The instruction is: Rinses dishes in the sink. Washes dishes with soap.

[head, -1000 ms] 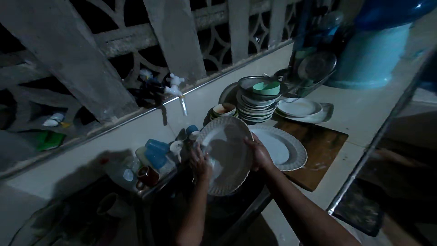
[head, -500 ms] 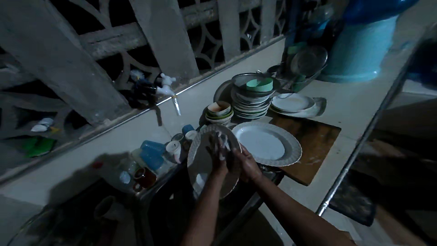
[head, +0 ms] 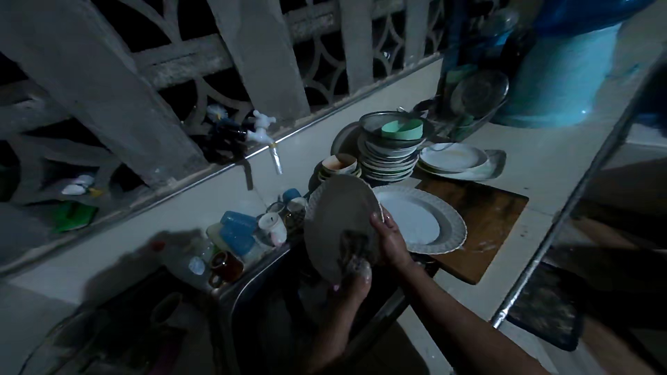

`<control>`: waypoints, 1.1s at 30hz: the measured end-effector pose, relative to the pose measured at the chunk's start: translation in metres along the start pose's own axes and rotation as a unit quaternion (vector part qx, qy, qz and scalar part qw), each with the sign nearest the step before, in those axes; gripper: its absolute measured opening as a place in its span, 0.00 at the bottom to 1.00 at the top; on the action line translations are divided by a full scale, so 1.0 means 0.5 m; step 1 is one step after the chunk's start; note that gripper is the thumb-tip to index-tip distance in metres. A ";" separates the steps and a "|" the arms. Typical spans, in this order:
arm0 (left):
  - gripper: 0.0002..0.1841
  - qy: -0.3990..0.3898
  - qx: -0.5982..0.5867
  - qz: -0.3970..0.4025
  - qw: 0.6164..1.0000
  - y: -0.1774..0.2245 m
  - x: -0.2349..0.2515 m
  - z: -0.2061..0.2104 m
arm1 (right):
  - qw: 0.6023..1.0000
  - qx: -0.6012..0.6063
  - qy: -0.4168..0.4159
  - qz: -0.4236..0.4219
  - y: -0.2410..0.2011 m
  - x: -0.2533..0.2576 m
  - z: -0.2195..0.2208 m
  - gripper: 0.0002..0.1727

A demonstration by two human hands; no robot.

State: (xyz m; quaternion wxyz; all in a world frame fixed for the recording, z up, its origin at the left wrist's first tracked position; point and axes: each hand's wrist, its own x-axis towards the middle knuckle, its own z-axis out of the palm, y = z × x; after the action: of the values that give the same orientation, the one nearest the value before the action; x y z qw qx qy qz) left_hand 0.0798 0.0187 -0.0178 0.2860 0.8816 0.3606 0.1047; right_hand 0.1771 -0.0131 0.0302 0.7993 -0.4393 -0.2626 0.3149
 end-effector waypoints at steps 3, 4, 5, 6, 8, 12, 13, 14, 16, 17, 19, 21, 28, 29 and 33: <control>0.23 0.072 -0.108 0.034 0.991 0.022 0.037 -0.035 | 0.999 0.004 -0.040 0.007 0.028 -0.029 0.020 0.25; 0.25 0.094 -0.146 0.011 0.985 0.029 0.050 -0.058 | 0.999 0.001 -0.046 0.008 0.026 -0.039 0.023 0.26; 0.26 0.150 -0.169 0.000 0.974 0.018 0.078 -0.065 | 0.999 -0.001 -0.047 0.008 0.017 -0.048 0.026 0.26; 0.30 0.222 -0.174 0.009 0.959 -0.002 0.116 -0.070 | 0.999 -0.007 -0.042 0.010 0.005 -0.055 0.025 0.27; 0.38 0.325 -0.104 -0.023 0.940 -0.032 0.167 -0.104 | 0.999 -0.027 -0.027 0.016 -0.025 -0.069 0.021 0.29; 0.36 0.357 -0.146 -0.106 0.917 -0.097 0.183 -0.148 | 0.998 0.003 -0.054 -0.015 -0.047 -0.080 -0.002 0.38; 0.34 0.361 -0.159 -0.094 0.914 -0.111 0.186 -0.151 | 0.996 0.018 -0.081 -0.010 -0.049 -0.078 -0.015 0.42; 0.33 0.349 -0.162 -0.090 0.918 -0.118 0.186 -0.159 | 0.994 0.027 -0.106 0.007 -0.055 -0.078 -0.029 0.46; 0.30 0.335 -0.125 -0.074 0.931 -0.106 0.177 -0.180 | 0.990 0.026 -0.120 0.066 -0.081 -0.076 -0.056 0.36; 0.27 0.342 -0.091 -0.043 0.934 -0.096 0.171 -0.187 | 0.987 0.035 -0.123 0.099 -0.090 -0.065 -0.073 0.21; 0.21 0.368 0.008 0.064 0.928 -0.071 0.163 -0.188 | 0.963 0.022 -0.207 0.171 -0.092 -0.021 -0.109 0.07; 0.22 0.360 0.066 0.177 0.914 -0.049 0.166 -0.166 | 0.924 -0.056 -0.313 0.214 -0.094 0.015 -0.106 0.08; 0.28 0.336 0.005 0.297 0.894 -0.063 0.169 -0.114 | 0.957 -0.122 -0.165 0.206 -0.064 0.011 -0.015 0.26; 0.31 0.335 0.027 0.216 0.917 -0.074 0.168 -0.128 | 0.962 -0.113 -0.146 0.199 -0.063 0.004 -0.013 0.30; 0.35 0.270 0.088 -0.062 0.957 -0.135 0.157 -0.151 | 0.983 -0.074 -0.080 0.146 -0.052 -0.005 -0.007 0.30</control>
State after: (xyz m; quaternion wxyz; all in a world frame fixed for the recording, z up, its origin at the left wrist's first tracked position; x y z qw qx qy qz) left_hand 0.0679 0.1445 0.0030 0.1057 0.8182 0.4859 0.2888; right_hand 0.1853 -0.0277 0.0507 0.6866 -0.5042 -0.2807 0.4423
